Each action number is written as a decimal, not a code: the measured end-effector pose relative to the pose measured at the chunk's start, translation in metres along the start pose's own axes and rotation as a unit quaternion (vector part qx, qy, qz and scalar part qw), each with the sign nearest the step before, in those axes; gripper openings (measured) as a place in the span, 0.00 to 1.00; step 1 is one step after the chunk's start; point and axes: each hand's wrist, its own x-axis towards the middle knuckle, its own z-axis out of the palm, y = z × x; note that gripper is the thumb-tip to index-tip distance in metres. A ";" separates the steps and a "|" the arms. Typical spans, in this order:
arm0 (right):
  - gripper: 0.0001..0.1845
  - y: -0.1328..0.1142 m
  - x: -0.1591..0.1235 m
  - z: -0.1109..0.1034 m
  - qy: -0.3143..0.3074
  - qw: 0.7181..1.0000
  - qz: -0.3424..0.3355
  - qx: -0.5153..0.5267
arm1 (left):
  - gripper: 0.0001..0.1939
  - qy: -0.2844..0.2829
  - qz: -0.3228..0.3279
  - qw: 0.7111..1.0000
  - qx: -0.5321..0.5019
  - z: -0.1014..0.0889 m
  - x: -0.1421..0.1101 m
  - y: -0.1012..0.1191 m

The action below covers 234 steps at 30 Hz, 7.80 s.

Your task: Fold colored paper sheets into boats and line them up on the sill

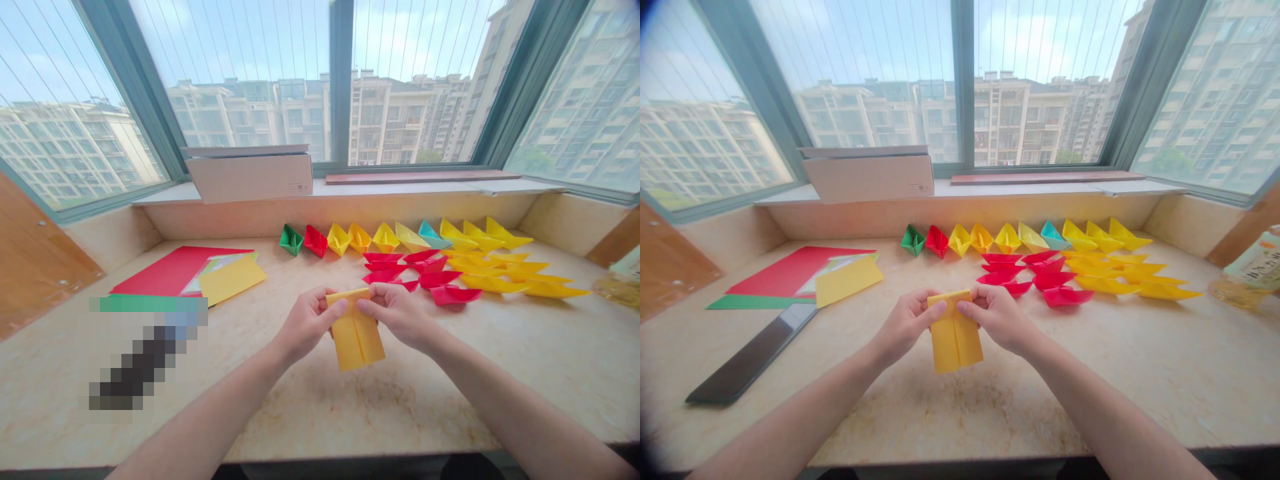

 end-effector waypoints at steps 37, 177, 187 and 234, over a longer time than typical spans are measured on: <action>0.16 -0.005 0.005 -0.013 0.080 0.996 -0.035 0.010 | 0.15 0.009 0.014 0.999 0.043 0.004 -0.001 0.000; 0.13 0.010 0.002 0.017 -0.006 0.994 -0.042 0.103 | 0.23 0.086 0.044 0.994 0.056 0.005 0.001 -0.006; 0.13 0.012 0.007 0.015 0.105 0.990 -0.078 0.052 | 0.23 0.019 -0.011 0.998 0.060 0.005 0.003 -0.010; 0.15 0.010 0.008 0.014 0.039 0.994 -0.044 0.090 | 0.19 0.032 -0.002 0.999 0.017 0.007 0.002 0.000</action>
